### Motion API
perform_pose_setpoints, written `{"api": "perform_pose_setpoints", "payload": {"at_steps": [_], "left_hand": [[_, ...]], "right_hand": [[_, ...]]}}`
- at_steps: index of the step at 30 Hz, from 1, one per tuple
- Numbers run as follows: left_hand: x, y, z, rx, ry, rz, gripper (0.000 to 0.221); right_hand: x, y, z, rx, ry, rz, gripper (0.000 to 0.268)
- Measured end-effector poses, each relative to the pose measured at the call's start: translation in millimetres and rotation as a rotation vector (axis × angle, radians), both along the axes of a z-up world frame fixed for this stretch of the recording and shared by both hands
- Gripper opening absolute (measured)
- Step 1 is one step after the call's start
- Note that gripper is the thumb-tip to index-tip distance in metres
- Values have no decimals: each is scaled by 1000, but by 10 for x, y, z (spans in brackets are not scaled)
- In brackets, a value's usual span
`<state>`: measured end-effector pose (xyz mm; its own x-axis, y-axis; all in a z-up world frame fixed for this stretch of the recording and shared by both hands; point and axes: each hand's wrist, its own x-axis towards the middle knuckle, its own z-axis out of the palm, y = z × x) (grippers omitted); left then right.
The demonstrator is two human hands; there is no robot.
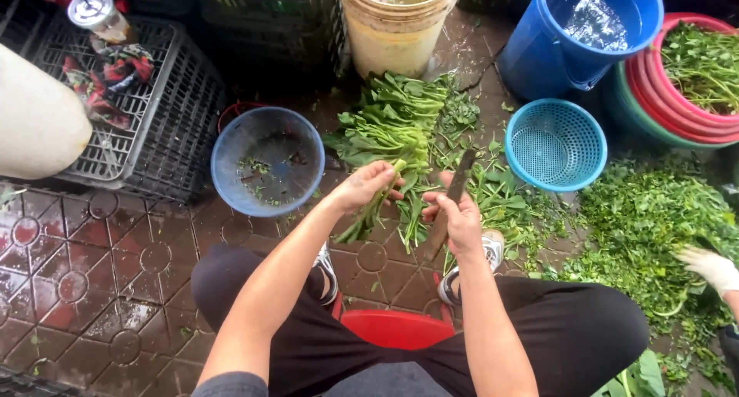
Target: Trimming the root ends of green leafy vegetables with a knife and sorting them into a basin.
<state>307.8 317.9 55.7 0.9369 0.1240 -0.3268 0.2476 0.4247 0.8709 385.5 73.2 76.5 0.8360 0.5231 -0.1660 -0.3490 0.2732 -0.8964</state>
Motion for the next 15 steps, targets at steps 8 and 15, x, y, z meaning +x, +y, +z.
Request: {"api": "perform_pose_setpoints", "payload": {"at_steps": [8, 15], "left_hand": [[386, -160, -182, 389, -41, -148, 35], [602, -483, 72, 767, -18, -247, 27]], "right_hand": [[35, -35, -211, -81, 151, 66, 57], [95, -271, -195, 7, 363, 12, 57]]}}
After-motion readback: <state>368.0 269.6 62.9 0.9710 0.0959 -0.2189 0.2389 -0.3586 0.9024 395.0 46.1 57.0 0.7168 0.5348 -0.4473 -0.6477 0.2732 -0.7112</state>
